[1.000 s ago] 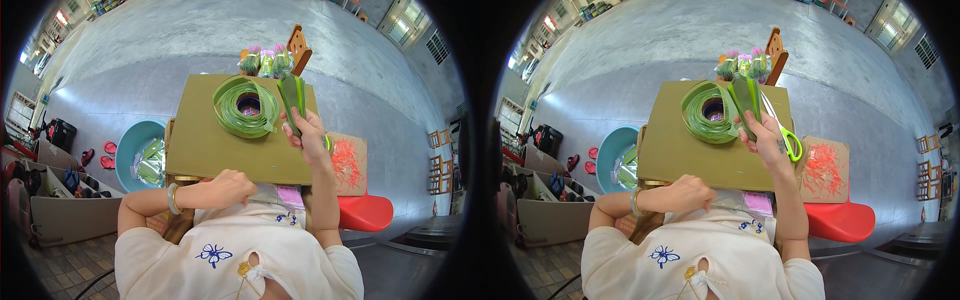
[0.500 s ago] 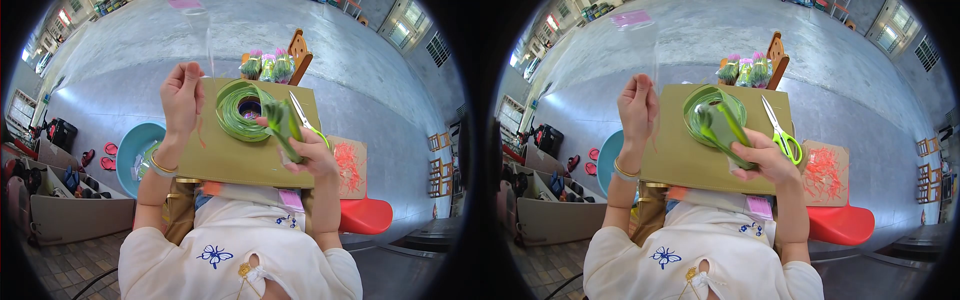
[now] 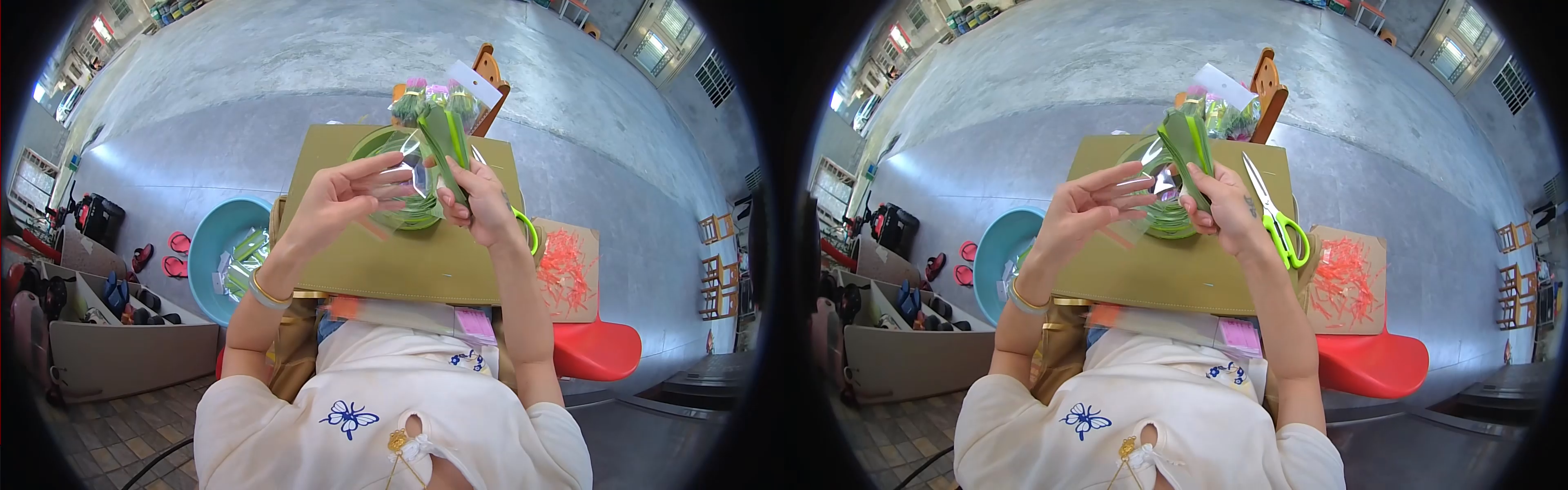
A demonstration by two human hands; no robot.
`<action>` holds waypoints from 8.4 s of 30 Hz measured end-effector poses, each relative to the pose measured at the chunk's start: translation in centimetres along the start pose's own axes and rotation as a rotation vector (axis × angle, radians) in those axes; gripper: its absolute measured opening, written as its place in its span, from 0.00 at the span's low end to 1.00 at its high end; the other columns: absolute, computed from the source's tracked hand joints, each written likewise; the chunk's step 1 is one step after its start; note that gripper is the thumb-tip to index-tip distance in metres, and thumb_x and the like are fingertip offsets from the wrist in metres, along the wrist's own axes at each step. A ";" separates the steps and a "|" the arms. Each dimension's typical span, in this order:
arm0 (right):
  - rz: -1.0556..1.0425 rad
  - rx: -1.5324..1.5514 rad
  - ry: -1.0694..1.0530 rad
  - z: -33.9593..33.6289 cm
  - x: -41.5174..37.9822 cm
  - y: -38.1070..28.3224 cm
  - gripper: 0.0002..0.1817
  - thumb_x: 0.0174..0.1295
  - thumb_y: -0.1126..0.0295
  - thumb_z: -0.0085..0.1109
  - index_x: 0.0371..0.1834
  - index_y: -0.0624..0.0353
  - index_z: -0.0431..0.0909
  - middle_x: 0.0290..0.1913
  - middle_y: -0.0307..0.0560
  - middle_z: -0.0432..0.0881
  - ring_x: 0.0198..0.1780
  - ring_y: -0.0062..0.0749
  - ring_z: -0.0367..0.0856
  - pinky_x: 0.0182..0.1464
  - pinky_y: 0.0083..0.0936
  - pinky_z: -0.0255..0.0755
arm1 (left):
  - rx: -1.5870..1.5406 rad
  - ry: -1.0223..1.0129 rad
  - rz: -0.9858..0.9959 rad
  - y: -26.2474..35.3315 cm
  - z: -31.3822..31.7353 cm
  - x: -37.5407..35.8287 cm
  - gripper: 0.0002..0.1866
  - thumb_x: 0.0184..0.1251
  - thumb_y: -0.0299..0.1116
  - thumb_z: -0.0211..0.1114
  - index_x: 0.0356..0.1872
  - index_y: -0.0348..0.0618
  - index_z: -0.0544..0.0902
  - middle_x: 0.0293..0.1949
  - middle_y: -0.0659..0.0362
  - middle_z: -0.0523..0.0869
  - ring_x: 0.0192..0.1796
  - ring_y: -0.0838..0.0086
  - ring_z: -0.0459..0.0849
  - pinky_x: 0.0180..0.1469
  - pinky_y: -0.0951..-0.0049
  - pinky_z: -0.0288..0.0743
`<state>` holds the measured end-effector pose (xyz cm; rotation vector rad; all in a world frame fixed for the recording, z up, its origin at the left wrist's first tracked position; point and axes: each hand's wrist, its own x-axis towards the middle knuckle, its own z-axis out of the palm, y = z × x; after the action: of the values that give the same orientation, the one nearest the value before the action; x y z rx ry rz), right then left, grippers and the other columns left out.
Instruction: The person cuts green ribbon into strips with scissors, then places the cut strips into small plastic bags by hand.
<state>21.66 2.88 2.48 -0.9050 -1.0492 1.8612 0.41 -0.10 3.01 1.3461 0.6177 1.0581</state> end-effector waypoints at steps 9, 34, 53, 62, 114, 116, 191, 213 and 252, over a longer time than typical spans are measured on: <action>-0.015 0.112 0.097 -0.2 0.1 1.0 0.16 0.69 0.60 0.42 0.49 0.60 0.72 0.16 0.35 0.69 0.11 0.12 0.57 0.12 0.12 0.48 | 0.015 0.267 -0.104 -0.3 -0.4 0.8 0.22 0.62 0.17 0.46 0.59 0.27 0.66 0.57 0.42 0.73 0.51 0.58 0.81 0.49 0.67 0.81; 0.191 0.013 -0.121 -0.2 -1.7 2.6 0.15 0.67 0.59 0.44 0.41 0.60 0.73 0.16 0.36 0.71 0.11 0.12 0.58 0.13 0.13 0.48 | 0.246 0.330 -0.008 -2.2 -0.9 2.0 0.18 0.62 0.16 0.54 0.54 0.26 0.72 0.48 0.45 0.80 0.50 0.66 0.81 0.52 0.71 0.80; 0.203 -0.246 -0.139 1.3 -2.0 3.3 0.15 0.67 0.59 0.44 0.36 0.60 0.75 0.16 0.35 0.71 0.11 0.12 0.59 0.12 0.12 0.49 | 0.636 0.643 0.205 -3.7 -0.4 2.6 0.15 0.66 0.24 0.54 0.53 0.36 0.77 0.37 0.58 0.86 0.32 0.82 0.83 0.27 0.84 0.72; 0.235 0.104 -0.043 1.8 -0.9 3.9 0.13 0.69 0.61 0.42 0.37 0.59 0.72 0.17 0.38 0.72 0.12 0.15 0.59 0.13 0.14 0.51 | 1.069 0.572 0.593 -5.1 1.4 2.5 0.21 0.60 0.18 0.56 0.57 0.38 0.74 0.25 0.54 0.81 0.20 0.74 0.73 0.25 0.76 0.68; -0.482 -0.684 0.300 0.5 -2.8 8.0 0.14 0.60 0.73 0.55 0.48 0.69 0.74 0.36 0.54 0.82 0.36 0.39 0.82 0.38 0.29 0.77 | 0.087 0.291 -0.117 -9.5 1.2 0.6 0.16 0.60 0.14 0.50 0.47 0.30 0.79 0.41 0.49 0.84 0.40 0.72 0.84 0.46 0.76 0.82; -0.689 -1.045 0.304 0.1 -2.9 8.1 0.14 0.57 0.75 0.56 0.47 0.67 0.75 0.38 0.52 0.82 0.42 0.44 0.81 0.45 0.35 0.75 | 0.059 0.270 -0.136 -9.3 1.1 0.4 0.16 0.61 0.14 0.50 0.49 0.33 0.79 0.42 0.50 0.84 0.42 0.72 0.83 0.47 0.75 0.81; -1.081 -1.048 0.107 -1.0 -2.6 7.8 0.14 0.49 0.83 0.62 0.40 0.62 0.77 0.44 0.48 0.79 0.37 0.33 0.82 0.36 0.24 0.78 | 0.983 0.280 0.704 -8.5 1.4 -3.4 0.13 0.46 0.17 0.67 0.36 0.38 0.83 0.44 0.52 0.84 0.31 0.68 0.85 0.32 0.76 0.79; -0.187 0.021 0.221 -1.0 -2.7 12.4 0.05 0.58 0.77 0.59 0.29 0.66 0.73 0.33 0.49 0.80 0.37 0.29 0.82 0.42 0.27 0.82 | 0.007 0.436 -0.308 -9.6 1.9 -4.9 0.07 0.59 0.26 0.65 0.27 0.32 0.77 0.33 0.52 0.82 0.34 0.73 0.85 0.37 0.78 0.81; -0.337 -0.036 0.275 1.4 -2.8 9.7 0.09 0.59 0.79 0.58 0.29 0.59 0.66 0.30 0.43 0.78 0.31 0.19 0.78 0.35 0.17 0.76 | 0.041 0.163 -0.404 -6.9 1.1 -4.6 0.13 0.67 0.31 0.58 0.42 0.27 0.77 0.32 0.50 0.83 0.28 0.69 0.85 0.29 0.78 0.81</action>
<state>18.87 -3.31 -5.10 -0.9116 -0.9963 1.4010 1.08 -3.97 -4.45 1.1135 0.9910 0.8304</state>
